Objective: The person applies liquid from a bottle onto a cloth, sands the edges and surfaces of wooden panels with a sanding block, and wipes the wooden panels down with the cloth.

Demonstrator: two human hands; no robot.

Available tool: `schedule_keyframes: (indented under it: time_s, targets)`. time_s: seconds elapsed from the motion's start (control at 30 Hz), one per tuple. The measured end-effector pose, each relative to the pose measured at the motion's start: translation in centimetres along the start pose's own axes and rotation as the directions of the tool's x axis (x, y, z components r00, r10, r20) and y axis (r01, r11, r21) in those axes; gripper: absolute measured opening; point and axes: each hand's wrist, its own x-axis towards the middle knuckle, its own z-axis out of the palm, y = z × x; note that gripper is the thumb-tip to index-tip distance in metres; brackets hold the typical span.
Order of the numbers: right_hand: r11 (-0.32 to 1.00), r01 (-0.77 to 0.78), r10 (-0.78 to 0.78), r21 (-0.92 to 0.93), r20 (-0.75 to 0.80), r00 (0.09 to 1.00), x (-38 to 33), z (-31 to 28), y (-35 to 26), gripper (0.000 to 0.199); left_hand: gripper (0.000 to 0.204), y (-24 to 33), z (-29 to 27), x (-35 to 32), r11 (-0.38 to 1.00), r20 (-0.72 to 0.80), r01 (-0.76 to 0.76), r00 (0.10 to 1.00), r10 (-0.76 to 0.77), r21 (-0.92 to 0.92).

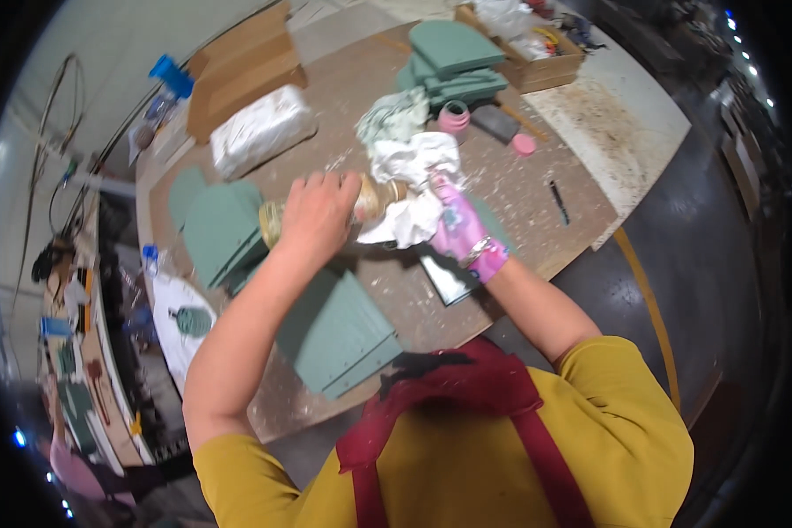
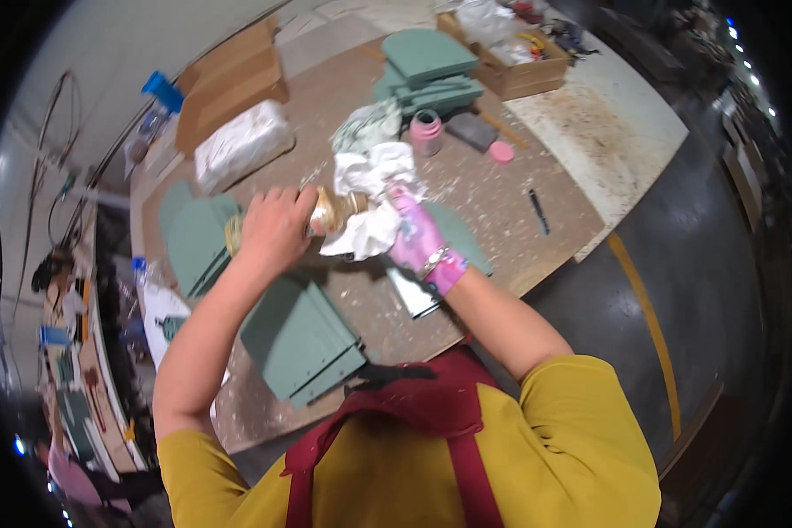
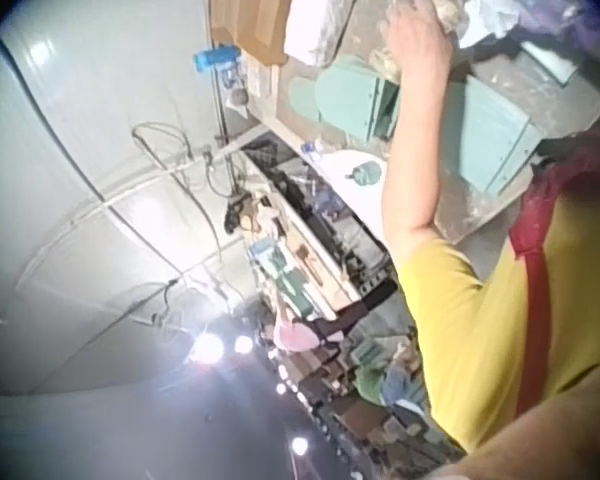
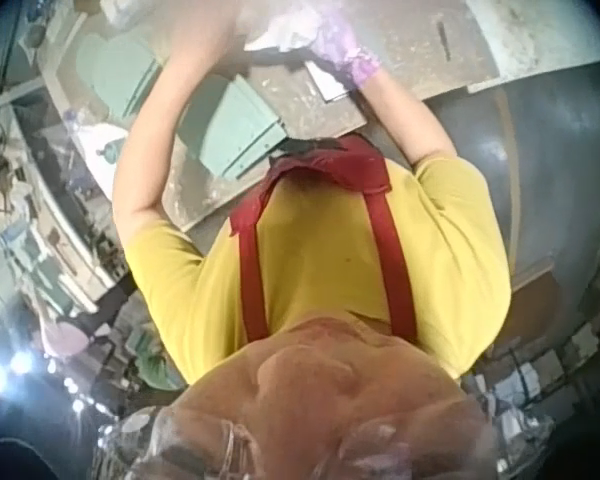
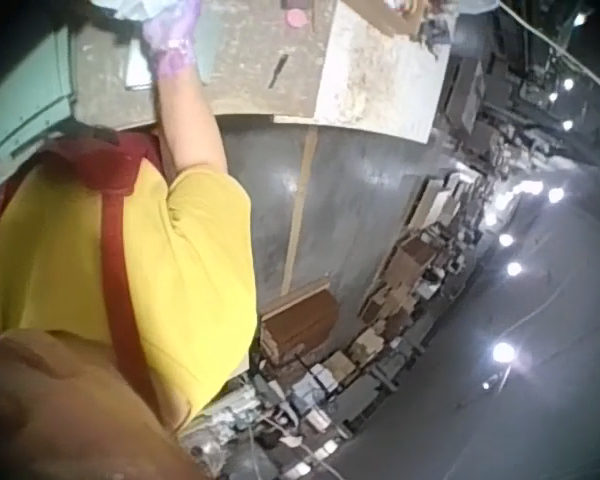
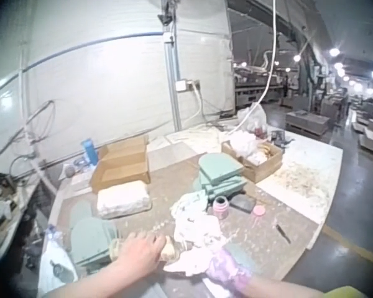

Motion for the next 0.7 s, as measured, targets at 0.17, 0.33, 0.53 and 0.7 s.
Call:
schedule_keyframes:
  time_s: [0.17, 0.33, 0.53, 0.7]
  targets:
    - [0.967, -0.176, 0.159, 0.182, 0.103, 0.982, -0.8, -0.6, 1.4, 0.045, 0.032, -1.5, -0.7, -2.8, 0.986, -0.017, -0.022, 1.000, 0.025, 0.166]
    - [0.977, -0.212, 0.212, 0.009, -0.139, 0.967, -2.1, 0.6, 4.4, 0.033, 0.037, -0.4, -1.3, -4.1, 0.988, -0.031, -0.013, 0.999, 0.018, 0.154]
    - [0.917, -0.327, 0.281, 0.227, 0.213, 0.936, -2.6, 1.6, 4.2, 0.042, 0.044, 0.0, -1.1, -4.1, 0.988, -0.010, -0.033, 0.999, 0.035, 0.148]
    - [0.934, -0.300, 0.282, 0.194, 0.112, 0.953, -2.0, 1.6, 4.1, 0.047, 0.045, -0.3, -0.4, -5.2, 0.993, -0.027, -0.077, 0.996, 0.079, 0.092]
